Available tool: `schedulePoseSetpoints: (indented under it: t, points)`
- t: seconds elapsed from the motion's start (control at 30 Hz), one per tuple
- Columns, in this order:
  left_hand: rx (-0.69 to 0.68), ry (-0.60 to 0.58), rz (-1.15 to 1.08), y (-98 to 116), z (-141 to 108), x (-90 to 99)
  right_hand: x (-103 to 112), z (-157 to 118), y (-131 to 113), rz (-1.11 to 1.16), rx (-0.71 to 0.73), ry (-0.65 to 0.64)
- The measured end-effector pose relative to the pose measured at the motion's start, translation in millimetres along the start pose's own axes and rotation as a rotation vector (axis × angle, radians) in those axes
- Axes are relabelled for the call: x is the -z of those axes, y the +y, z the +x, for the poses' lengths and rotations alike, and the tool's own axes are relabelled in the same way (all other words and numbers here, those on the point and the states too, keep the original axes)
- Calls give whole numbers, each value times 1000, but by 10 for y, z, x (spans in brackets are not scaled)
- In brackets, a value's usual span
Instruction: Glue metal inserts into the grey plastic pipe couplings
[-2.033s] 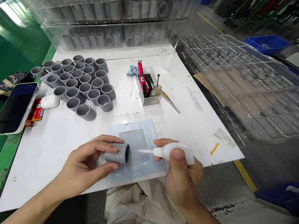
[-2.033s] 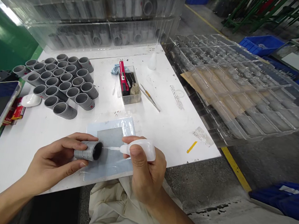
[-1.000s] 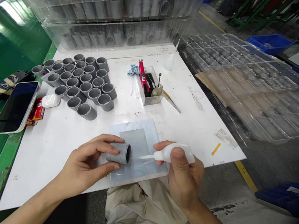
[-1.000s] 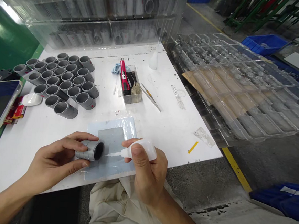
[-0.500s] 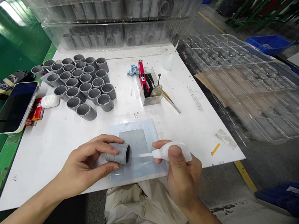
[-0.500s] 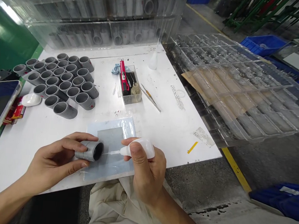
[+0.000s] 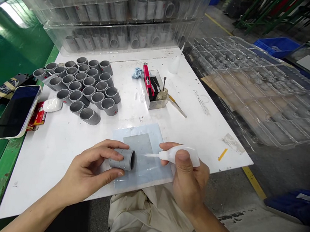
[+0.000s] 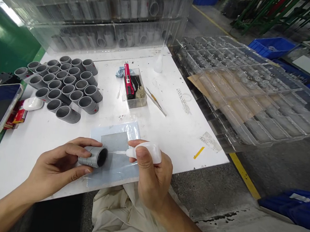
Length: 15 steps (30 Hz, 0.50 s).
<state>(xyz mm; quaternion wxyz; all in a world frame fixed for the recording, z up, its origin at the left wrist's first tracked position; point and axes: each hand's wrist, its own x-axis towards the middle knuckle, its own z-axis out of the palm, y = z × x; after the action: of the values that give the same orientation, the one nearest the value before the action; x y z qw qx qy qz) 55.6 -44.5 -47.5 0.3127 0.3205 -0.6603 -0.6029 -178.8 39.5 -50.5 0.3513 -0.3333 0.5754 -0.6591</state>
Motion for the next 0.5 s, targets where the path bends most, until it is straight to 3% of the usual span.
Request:
schedulePoseSetpoints:
  t: [0.13,0.27,0.4,0.5]
  points:
    - [14,0,-17,-18,-12,14,70,2,-7,73,7,10]
    - [54,28,-18,-7,-27,6,304,164,-95,67,124,53]
    - [150,125,21,2,-53,-51,609,757,-203,-148,262,107]
    - [185,172,75,-71,-102,-73,748,1386,-198,-449,294,-33]
